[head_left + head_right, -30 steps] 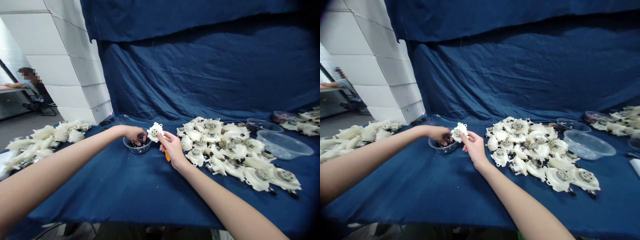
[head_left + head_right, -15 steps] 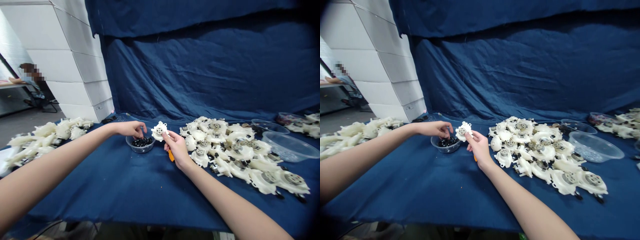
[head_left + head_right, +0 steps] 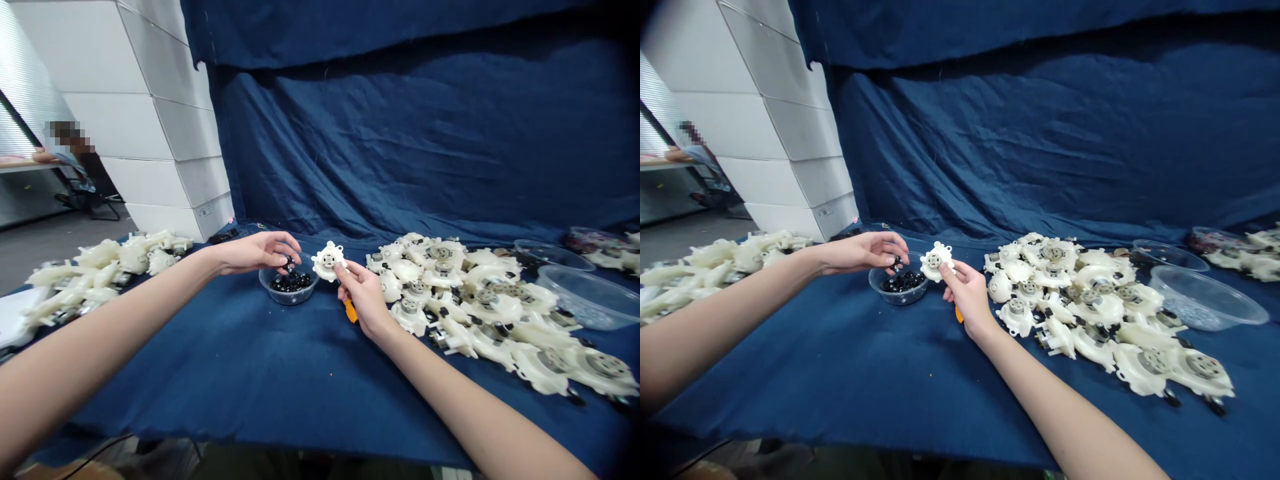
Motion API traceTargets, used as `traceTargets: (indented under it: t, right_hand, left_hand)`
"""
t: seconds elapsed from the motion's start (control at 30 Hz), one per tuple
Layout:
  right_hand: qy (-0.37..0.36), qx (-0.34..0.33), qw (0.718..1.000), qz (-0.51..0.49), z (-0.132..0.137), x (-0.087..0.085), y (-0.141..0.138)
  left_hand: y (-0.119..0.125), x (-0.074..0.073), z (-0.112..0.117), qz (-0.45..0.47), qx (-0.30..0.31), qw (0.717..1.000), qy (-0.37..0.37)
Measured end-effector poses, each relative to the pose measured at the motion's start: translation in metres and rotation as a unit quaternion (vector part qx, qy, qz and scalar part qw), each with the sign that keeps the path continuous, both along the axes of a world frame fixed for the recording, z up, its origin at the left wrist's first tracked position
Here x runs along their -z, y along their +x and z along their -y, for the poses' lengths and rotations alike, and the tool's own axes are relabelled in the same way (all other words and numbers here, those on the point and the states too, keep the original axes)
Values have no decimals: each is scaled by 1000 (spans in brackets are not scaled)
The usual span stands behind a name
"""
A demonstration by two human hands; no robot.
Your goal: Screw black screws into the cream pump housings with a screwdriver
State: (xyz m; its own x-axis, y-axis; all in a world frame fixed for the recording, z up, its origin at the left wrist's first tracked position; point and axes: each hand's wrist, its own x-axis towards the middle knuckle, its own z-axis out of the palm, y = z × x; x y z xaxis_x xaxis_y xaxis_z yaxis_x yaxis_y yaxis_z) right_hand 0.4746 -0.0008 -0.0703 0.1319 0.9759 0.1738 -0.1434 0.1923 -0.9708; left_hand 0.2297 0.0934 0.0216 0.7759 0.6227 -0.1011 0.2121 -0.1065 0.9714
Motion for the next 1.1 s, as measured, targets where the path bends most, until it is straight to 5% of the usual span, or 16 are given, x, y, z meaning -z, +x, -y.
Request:
traceTargets:
  t: [0.23, 0.43, 0.53, 0.73, 0.93, 1.1]
  right_hand:
    - [21, -9, 997, 72, 2, -3, 1]
    - [24, -124, 969, 212, 10, -14, 12]
    - [41, -193, 930, 310, 13, -22, 22]
    - [65, -229, 885, 401, 15, -29, 31]
    - [102, -299, 798, 513, 22, -27, 18]
    - [117, -237, 806, 529, 19, -26, 18]
  left_hand:
    - [0, 31, 13, 183, -100, 977, 51]
    - [-3, 58, 16, 270, -174, 943, 83]
    - [-4, 63, 14, 274, -190, 937, 102]
    - [-3, 65, 12, 255, -215, 930, 152]
    - [1, 64, 18, 231, -173, 935, 204]
    - [7, 67, 23, 238, -166, 916, 275]
